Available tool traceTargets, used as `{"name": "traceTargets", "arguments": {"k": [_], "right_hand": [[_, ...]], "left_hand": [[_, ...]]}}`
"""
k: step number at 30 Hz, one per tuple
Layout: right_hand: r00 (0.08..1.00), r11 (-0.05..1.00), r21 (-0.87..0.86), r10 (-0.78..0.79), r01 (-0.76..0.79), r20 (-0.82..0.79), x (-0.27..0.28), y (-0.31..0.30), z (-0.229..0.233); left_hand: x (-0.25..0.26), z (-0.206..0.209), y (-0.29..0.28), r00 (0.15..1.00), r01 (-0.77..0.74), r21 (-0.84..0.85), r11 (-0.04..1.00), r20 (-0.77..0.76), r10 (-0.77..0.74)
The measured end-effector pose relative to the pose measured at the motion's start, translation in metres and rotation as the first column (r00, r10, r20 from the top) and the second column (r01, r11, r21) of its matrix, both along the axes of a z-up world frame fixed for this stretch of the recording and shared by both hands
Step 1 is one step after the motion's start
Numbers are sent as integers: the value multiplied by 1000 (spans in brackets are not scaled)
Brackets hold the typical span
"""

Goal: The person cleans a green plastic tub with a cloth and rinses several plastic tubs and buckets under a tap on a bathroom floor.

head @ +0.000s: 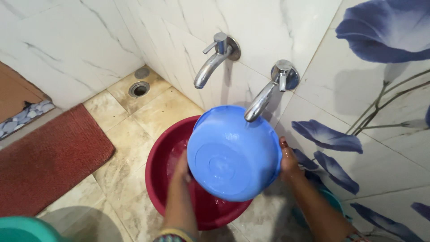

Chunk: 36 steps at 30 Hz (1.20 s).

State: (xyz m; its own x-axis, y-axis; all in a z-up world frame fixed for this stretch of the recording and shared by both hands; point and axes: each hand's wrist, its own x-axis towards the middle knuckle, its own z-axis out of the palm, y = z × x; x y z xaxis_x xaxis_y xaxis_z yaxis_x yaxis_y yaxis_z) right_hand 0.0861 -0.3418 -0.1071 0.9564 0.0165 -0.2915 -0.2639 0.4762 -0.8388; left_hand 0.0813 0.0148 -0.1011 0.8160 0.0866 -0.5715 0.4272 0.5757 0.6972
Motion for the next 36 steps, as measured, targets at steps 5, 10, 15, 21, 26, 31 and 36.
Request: {"name": "traceTargets", "arguments": {"k": [5, 10, 15, 21, 26, 31, 36], "right_hand": [[981, 983, 58, -181, 177, 70, -21, 33, 19], [953, 944, 150, -278, 294, -116, -48, 94, 33], [959, 919, 280, -282, 276, -21, -42, 94, 10], [927, 995, -15, -97, 98, -361, -6, 40, 0], [989, 988, -153, -56, 34, -139, -1, 34, 16], [933, 945, -54, -328, 324, -148, -26, 85, 31], [894, 898, -1, -437, 440, -100, -54, 122, 27]], "left_hand": [[-52, -55, -36, 922, -284, -158, 946, 228, 314], [-83, -18, -88, 905, -401, -353, 845, -11, 425], [-70, -27, -86, 844, -466, -426, 775, 48, 534], [-45, -80, 23, 961, -276, -1, 961, -7, 276], [-30, -109, 23, 957, -286, 77, 955, 81, 280], [-49, -149, -29, 925, -334, -255, 907, 96, 368], [-61, -112, -107, 813, -570, -383, 727, -133, 567]]}}
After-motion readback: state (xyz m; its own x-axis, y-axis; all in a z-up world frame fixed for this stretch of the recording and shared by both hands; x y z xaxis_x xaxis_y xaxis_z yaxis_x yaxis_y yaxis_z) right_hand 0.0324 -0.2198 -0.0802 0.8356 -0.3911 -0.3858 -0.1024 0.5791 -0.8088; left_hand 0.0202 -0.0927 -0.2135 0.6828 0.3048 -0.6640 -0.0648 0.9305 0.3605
